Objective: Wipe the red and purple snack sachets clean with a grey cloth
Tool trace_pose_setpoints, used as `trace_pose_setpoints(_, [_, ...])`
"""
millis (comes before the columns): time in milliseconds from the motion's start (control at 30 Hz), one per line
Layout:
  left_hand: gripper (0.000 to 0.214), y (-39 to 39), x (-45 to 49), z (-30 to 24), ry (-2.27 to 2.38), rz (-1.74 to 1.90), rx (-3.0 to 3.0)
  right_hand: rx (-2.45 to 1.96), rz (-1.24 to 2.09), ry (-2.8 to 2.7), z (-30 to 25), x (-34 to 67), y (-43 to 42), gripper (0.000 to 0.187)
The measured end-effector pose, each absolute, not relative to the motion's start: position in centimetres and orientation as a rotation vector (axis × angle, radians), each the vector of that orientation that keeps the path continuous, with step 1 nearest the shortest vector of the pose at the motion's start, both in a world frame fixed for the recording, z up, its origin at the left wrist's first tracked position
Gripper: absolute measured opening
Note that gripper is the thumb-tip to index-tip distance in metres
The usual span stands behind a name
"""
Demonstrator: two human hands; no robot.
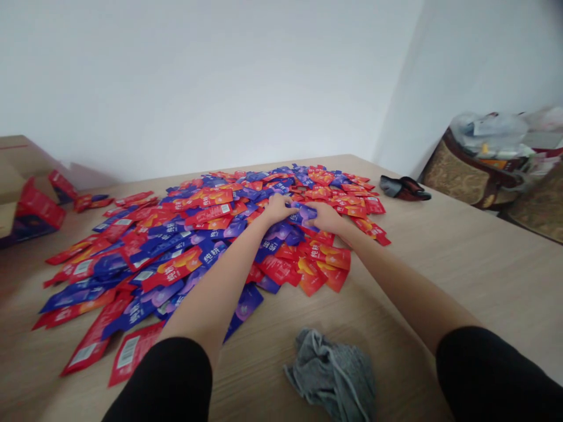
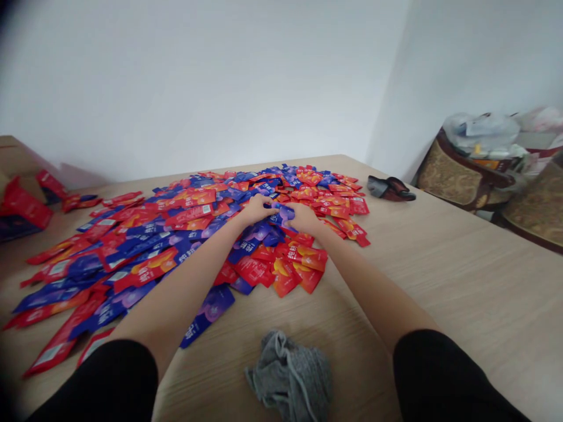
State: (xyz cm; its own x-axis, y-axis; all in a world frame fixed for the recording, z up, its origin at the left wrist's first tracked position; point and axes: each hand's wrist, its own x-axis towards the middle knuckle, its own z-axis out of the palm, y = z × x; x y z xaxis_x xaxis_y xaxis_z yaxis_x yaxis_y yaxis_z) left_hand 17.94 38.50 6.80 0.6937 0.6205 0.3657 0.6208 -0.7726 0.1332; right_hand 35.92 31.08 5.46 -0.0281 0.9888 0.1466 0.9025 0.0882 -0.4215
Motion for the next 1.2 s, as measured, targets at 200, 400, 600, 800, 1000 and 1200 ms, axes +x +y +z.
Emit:
trace_pose_setpoints(200, [0.028,31.8,10.6,11.8,-1.201,-0.534,-3.221,-1.359,0.628,-2.207,10.5,32.5,26.7,0.061])
trace_pose_setpoints(400, [0.015,19.1,0.6,11.3,-1.656,-0.337,-3.565,-1.042,1.017,-2.552,11.1,24.3,17.6,0.054])
trace_pose_setpoints(600, [0.01,9.4,-2.9,4.5,-2.034,-0.303,-3.411,-1.024,1.119,-2.752,5.1,19.2,11.0,0.048])
trace_pose_setpoints(800, [0.031,4.7,-3.1,4.1,-1.754,-0.233,-2.872,-1.307,0.311,-2.716,4.6,21.4,7.2,0.063])
trace_pose_setpoints(1000, [0.046,0.3,-4.1,2.2,-1.44,-0.223,-2.919,-1.589,0.089,-2.55,1.9,27.7,2.8,0.05])
trace_pose_setpoints(1200, [0.051,-1.6,-3.3,-0.6,-1.394,-0.165,-2.879,-1.532,0.252,-2.206,1.1,27.2,3.2,0.037])
